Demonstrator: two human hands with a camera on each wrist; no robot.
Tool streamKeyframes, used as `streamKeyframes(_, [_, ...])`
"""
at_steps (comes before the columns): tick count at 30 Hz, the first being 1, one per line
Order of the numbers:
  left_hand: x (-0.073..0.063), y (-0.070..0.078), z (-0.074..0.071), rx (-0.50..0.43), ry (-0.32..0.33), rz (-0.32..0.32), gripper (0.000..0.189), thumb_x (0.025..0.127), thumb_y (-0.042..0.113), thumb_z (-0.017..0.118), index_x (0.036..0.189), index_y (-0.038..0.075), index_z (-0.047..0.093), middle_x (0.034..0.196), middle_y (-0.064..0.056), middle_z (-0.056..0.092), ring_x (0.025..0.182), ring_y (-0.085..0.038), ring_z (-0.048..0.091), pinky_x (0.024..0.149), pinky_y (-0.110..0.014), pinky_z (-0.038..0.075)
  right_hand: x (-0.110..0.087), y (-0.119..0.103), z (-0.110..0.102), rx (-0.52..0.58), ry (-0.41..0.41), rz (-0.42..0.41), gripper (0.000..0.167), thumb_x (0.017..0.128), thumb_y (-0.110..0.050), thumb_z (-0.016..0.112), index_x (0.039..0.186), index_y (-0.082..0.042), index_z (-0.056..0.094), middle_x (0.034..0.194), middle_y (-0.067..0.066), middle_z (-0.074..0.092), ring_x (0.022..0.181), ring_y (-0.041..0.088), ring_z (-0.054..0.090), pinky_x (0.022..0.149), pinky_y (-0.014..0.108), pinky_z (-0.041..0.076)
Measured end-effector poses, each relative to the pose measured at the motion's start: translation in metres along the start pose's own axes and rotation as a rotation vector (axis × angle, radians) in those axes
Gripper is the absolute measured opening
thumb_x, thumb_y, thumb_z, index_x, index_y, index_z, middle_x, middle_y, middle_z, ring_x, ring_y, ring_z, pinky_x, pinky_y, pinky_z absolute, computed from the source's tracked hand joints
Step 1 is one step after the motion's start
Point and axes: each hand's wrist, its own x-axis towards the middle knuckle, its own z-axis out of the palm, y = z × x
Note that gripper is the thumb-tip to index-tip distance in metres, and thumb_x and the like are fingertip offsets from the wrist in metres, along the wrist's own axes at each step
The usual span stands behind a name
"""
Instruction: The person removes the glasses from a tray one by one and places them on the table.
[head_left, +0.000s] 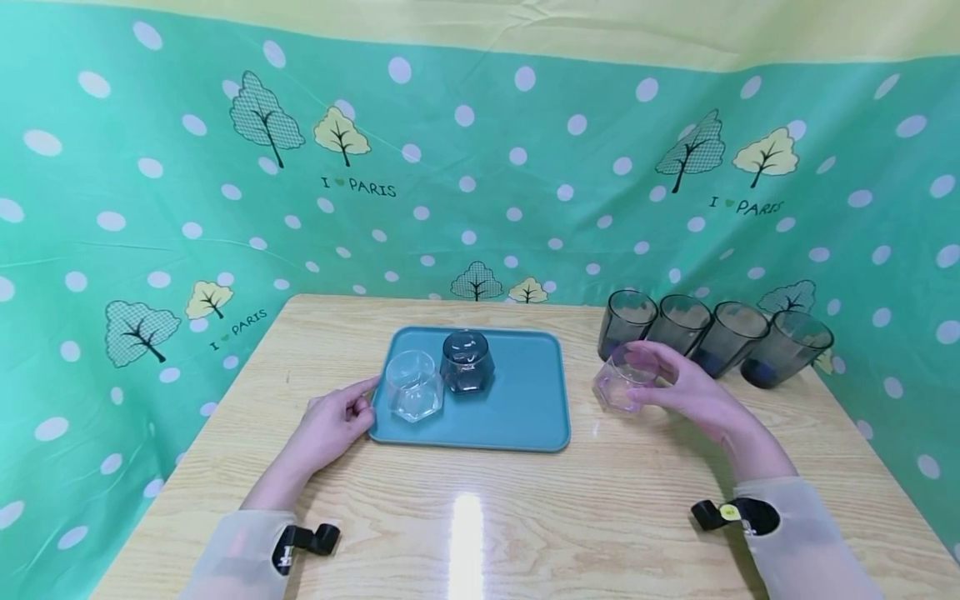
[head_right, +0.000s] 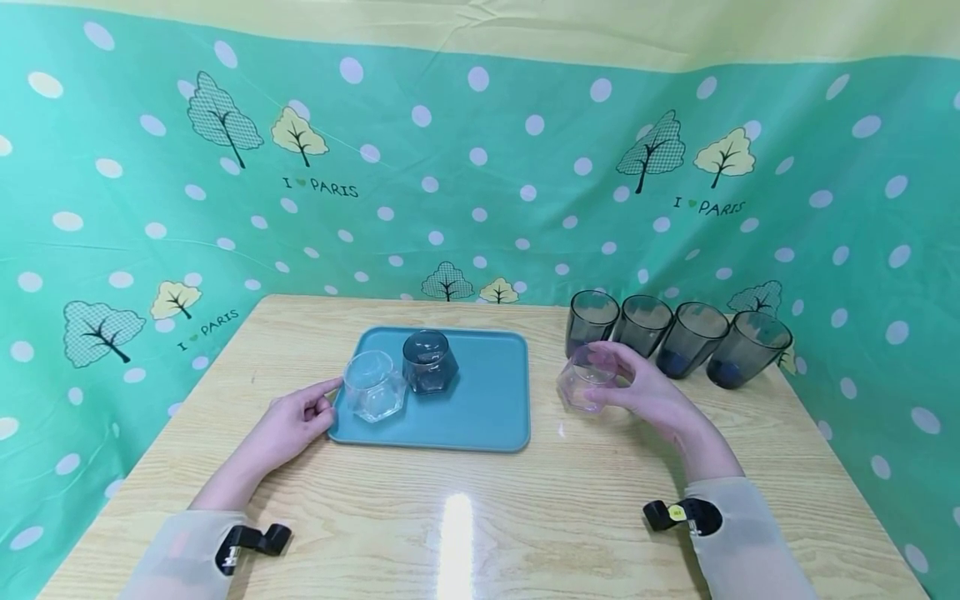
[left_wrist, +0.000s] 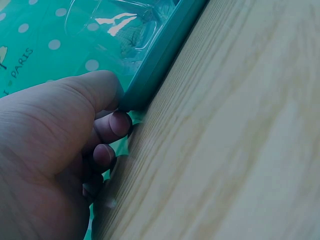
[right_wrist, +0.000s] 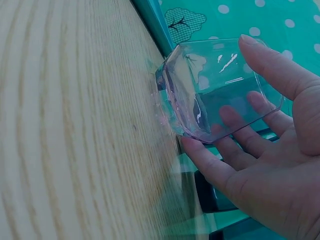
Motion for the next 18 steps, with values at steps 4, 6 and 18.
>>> streamKeyframes(4, [0.0,-0.0015,0.0007,0.007,-0.005,-0.005,0.053,0.099,0.004,0.07,0.152,0.001,0.065,0.085,0.007,0.062,0.07,-0.011,0.054,0.074,-0.031,0.047,-0.0007,-0.0003,-0.0005,-0.006,-0.009,-0.001,0.083,0.099,-0.015,0.083,0.169,-0.01,0.039,0.165,0.018,0.047,0.154,0.042,0.038,0.104,0.023,0.044])
streamKeyframes(6, [0.0,-0.002,0.0011,0.011,-0.009,-0.009,0.054,0.099,0.004,0.07,0.152,0.002,0.065,0.085,0.006,0.062,0.07,-0.011,0.054,0.074,-0.031,0.047,-0.0011,-0.0006,-0.0005,-0.015,-0.014,-0.002,0.085,0.099,-0.015,0.083,0.171,-0.011,0.037,0.166,0.019,0.046,0.155,0.044,0.036,0.109,0.032,0.043])
streamKeyframes(18, [0.001,-0.0022,0.0011,0.017,-0.002,-0.001,0.053,0.099,0.004,0.07,0.151,0.001,0.065,0.085,0.006,0.062,0.071,-0.011,0.054,0.075,-0.032,0.047,-0.0022,-0.007,-0.0014,0.01,0.015,0.002,0.088,0.099,-0.015,0.084,0.171,-0.011,0.035,0.169,0.019,0.044,0.16,0.045,0.029,0.122,0.072,0.024])
